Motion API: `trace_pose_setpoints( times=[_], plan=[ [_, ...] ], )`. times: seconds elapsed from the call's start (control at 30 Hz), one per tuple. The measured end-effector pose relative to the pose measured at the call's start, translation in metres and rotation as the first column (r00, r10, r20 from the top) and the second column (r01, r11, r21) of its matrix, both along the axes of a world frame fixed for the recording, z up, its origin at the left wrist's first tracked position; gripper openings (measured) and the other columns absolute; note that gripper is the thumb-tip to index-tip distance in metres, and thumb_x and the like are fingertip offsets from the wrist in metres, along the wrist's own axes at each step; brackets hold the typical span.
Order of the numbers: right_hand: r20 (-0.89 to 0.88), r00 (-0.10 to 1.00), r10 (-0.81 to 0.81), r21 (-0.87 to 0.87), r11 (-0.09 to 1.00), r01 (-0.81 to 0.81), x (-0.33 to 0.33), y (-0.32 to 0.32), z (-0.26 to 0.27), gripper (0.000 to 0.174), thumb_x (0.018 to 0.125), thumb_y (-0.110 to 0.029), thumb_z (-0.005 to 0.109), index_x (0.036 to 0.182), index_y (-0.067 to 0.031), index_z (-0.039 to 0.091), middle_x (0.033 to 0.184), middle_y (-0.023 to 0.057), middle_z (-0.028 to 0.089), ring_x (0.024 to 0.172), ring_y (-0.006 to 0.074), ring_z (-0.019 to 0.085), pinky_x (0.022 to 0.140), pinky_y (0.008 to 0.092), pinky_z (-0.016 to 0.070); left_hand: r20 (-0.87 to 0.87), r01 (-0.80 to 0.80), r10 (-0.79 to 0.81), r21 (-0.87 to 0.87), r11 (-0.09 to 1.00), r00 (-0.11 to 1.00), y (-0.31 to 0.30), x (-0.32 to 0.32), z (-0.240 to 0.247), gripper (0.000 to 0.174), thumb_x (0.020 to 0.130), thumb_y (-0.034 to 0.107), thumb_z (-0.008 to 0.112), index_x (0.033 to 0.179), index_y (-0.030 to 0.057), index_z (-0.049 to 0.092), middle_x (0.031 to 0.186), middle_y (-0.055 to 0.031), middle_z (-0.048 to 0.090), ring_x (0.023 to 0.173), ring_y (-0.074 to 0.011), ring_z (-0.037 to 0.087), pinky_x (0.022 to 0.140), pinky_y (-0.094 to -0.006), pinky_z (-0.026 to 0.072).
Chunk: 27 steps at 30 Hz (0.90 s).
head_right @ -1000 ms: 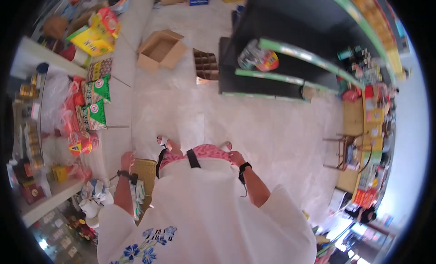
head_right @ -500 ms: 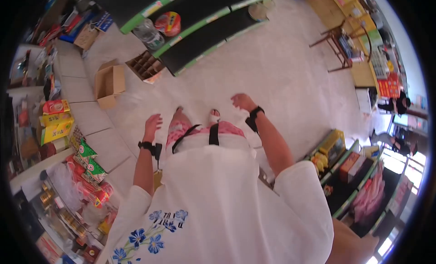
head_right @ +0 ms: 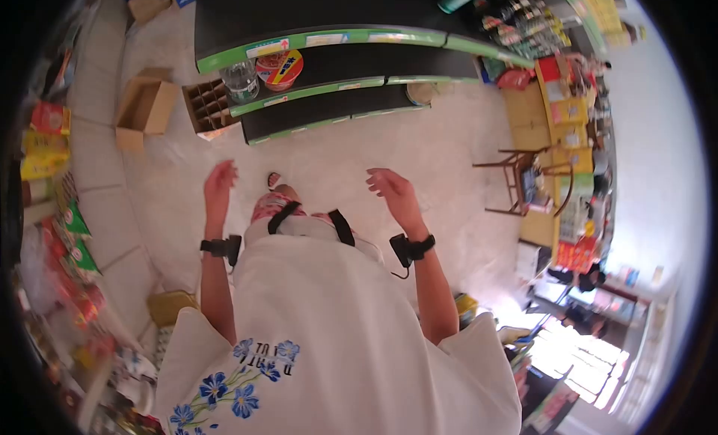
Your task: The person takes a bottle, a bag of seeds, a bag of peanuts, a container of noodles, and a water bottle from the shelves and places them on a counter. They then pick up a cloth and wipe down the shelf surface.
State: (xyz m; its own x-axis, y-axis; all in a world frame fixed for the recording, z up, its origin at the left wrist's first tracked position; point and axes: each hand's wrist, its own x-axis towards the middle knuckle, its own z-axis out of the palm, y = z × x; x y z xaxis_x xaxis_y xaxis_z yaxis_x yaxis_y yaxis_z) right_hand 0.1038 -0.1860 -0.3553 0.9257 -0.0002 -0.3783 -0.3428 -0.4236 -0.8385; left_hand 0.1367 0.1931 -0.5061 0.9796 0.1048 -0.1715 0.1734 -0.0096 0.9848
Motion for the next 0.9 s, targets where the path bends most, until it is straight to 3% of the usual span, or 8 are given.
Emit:
trace_pose_setpoints(
  times=[0.13, 0.27, 0.43, 0.5, 0.63, 0.7, 0.83, 0.9],
  plan=[
    [0.097, 0.990, -0.098, 0.031, 0.995, 0.095, 0.047, -0.009, 0.041, 0.030, 0.100, -0.024, 0.052, 0.112, -0.0002, 0.065, 0.090, 0.0048, 0.068, 0.084, 0.0121, 0.062, 0.075, 0.0267, 0.0488, 0.179, -0.163, 0.181, -0.110, 0.980, 0.967, -0.025, 0.049, 0.156, 0.023, 0.096, 0.011, 0.058, 0.115, 0.0012, 0.063, 0.100, -0.0041, 0.066, 0.091, -0.0107, 0.063, 0.080, -0.0229, 0.0483],
    [0.071, 0.997, 0.034, 0.028, 0.999, -0.036, 0.098, -0.009, 0.002, 0.024, 0.098, -0.015, 0.052, 0.111, 0.0001, 0.065, 0.090, 0.0049, 0.068, 0.083, 0.0117, 0.063, 0.073, 0.0259, 0.0494, 0.242, -0.275, 0.276, -0.036, 0.961, 0.930, -0.032, 0.083, 0.171, 0.019, 0.094, 0.012, 0.061, 0.108, 0.0013, 0.066, 0.090, -0.0054, 0.068, 0.085, -0.0096, 0.064, 0.075, -0.0232, 0.0491],
    [-0.058, 0.923, 0.380, 0.106, 0.922, -0.373, 0.165, -0.002, -0.056, 0.021, 0.092, -0.002, 0.054, 0.111, -0.0005, 0.065, 0.093, 0.0059, 0.069, 0.084, 0.0132, 0.065, 0.072, 0.0263, 0.0512, 0.064, -0.350, 0.356, -0.087, 0.933, 0.932, -0.050, 0.093, 0.077, 0.018, 0.095, 0.013, 0.059, 0.107, 0.0006, 0.066, 0.089, -0.0036, 0.067, 0.081, -0.0103, 0.061, 0.074, -0.0253, 0.0492],
    [0.019, 0.786, 0.618, 0.084, 0.782, -0.618, 0.197, -0.007, -0.074, 0.022, 0.091, -0.001, 0.054, 0.111, -0.0007, 0.065, 0.095, 0.0065, 0.069, 0.085, 0.0141, 0.066, 0.073, 0.0267, 0.0521, 0.038, -0.302, 0.300, 0.058, 0.952, 0.953, -0.062, 0.082, 0.043, 0.018, 0.090, 0.013, 0.062, 0.104, 0.0033, 0.067, 0.086, -0.0084, 0.070, 0.080, -0.0155, 0.067, 0.072, -0.0273, 0.0512],
    [-0.182, 0.745, 0.642, -0.047, 0.751, -0.659, 0.253, -0.003, -0.103, 0.027, 0.096, -0.016, 0.057, 0.118, -0.0024, 0.063, 0.095, 0.0063, 0.068, 0.086, 0.0143, 0.066, 0.072, 0.0277, 0.0532, -0.170, -0.427, 0.441, 0.117, 0.897, 0.881, -0.103, 0.085, -0.030, 0.024, 0.085, 0.021, 0.064, 0.102, 0.0067, 0.069, 0.089, -0.0130, 0.070, 0.088, -0.0255, 0.069, 0.079, -0.0357, 0.0526],
    [-0.239, 0.693, 0.681, -0.022, 0.709, -0.705, 0.285, -0.008, -0.131, 0.033, 0.098, -0.021, 0.056, 0.124, -0.0022, 0.059, 0.102, 0.0072, 0.066, 0.089, 0.0146, 0.065, 0.073, 0.0281, 0.0538, -0.167, -0.503, 0.513, 0.101, 0.858, 0.842, -0.131, 0.096, -0.052, 0.026, 0.089, 0.019, 0.059, 0.106, 0.0004, 0.067, 0.082, -0.0059, 0.068, 0.070, -0.0119, 0.063, 0.068, -0.0284, 0.0515],
    [-0.178, 0.710, 0.681, -0.047, 0.715, -0.697, 0.343, -0.005, -0.187, 0.046, 0.098, -0.026, 0.056, 0.136, -0.0001, 0.047, 0.110, 0.0091, 0.061, 0.096, 0.0155, 0.062, 0.076, 0.0289, 0.0546, -0.220, -0.712, 0.691, -0.025, 0.702, 0.689, -0.178, 0.146, -0.066, 0.028, 0.089, 0.019, 0.060, 0.107, -0.0001, 0.067, 0.083, -0.0078, 0.069, 0.072, -0.0131, 0.064, 0.067, -0.0291, 0.0519],
    [-0.066, 0.821, 0.567, -0.064, 0.819, -0.570, 0.366, 0.008, -0.212, 0.045, 0.098, -0.028, 0.057, 0.133, -0.0001, 0.050, 0.114, 0.0090, 0.061, 0.100, 0.0161, 0.062, 0.078, 0.0277, 0.0540, -0.160, -0.706, 0.703, 0.045, 0.707, 0.693, -0.198, 0.164, -0.087, 0.030, 0.088, 0.021, 0.062, 0.110, -0.0002, 0.066, 0.082, -0.0116, 0.070, 0.071, -0.0180, 0.066, 0.067, -0.0312, 0.0528]
  ],
)
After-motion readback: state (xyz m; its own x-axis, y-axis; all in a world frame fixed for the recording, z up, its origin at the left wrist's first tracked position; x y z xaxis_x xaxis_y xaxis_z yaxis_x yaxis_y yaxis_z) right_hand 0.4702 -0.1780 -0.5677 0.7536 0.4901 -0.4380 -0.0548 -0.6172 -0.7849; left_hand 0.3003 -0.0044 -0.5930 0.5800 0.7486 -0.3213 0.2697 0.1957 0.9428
